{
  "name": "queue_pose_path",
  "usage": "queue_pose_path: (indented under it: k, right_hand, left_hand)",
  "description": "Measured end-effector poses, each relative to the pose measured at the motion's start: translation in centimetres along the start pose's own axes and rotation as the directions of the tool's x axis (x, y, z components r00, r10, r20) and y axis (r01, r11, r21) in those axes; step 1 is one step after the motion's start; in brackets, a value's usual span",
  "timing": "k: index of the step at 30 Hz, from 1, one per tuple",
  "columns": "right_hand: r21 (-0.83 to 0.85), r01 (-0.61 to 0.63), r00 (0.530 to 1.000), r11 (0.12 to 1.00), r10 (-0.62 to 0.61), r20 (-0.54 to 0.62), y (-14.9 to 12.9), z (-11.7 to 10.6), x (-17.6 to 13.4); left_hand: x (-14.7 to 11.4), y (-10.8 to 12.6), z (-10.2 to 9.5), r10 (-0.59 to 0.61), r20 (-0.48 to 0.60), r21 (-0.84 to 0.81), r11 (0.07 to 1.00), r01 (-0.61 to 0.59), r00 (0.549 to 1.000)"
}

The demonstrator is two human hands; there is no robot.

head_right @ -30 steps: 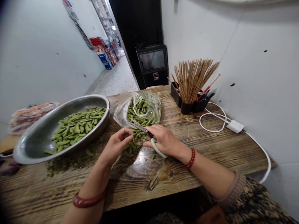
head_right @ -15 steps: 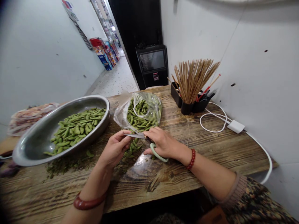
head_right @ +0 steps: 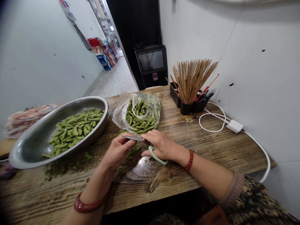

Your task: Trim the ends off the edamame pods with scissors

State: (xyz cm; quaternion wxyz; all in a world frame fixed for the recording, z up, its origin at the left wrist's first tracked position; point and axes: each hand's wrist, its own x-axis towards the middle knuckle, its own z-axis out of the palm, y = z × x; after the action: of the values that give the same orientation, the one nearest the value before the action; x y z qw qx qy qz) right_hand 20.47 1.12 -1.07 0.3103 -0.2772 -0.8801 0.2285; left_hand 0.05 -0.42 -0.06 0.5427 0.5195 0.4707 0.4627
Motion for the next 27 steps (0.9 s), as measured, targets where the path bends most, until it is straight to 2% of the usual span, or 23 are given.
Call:
queue_pose_path:
  k: [8, 11, 15, 20, 27]
  right_hand:
    - [0.008, -0.029, 0.999, 1.000, 0.029, -0.026, 0.18, 0.03, 0.03]
    - [0.024, -0.055, 0.995, 0.998, 0.057, -0.087, 0.31, -0.01, 0.13]
    - [0.005, -0.002, 0.990, 1.000, 0.003, -0.144, 0.61, 0.11, 0.14]
    - [-0.030, 0.019, 0.997, 0.999, -0.022, -0.080, 0.57, 0.23, 0.00]
    - [-0.049, 0.040, 0.998, 0.998, -0.042, -0.054, 0.05, 0.01, -0.01]
  left_hand:
    - [0.15, 0.13, -0.43, -0.029, -0.039, 0.021, 0.999, 0.030, 0.999]
    - [0.22, 0.35, -0.54, -0.079, -0.061, -0.111, 0.991, 0.072, 0.995]
    - [0.27, 0.60, -0.58, -0.113, -0.017, -0.283, 0.954, 0.104, 0.993]
    - [0.29, 0.57, -0.57, -0.090, -0.032, -0.332, 0.940, 0.074, 0.995]
    - [0.14, 0.51, -0.30, -0.084, -0.050, -0.290, 0.955, 0.066, 0.995]
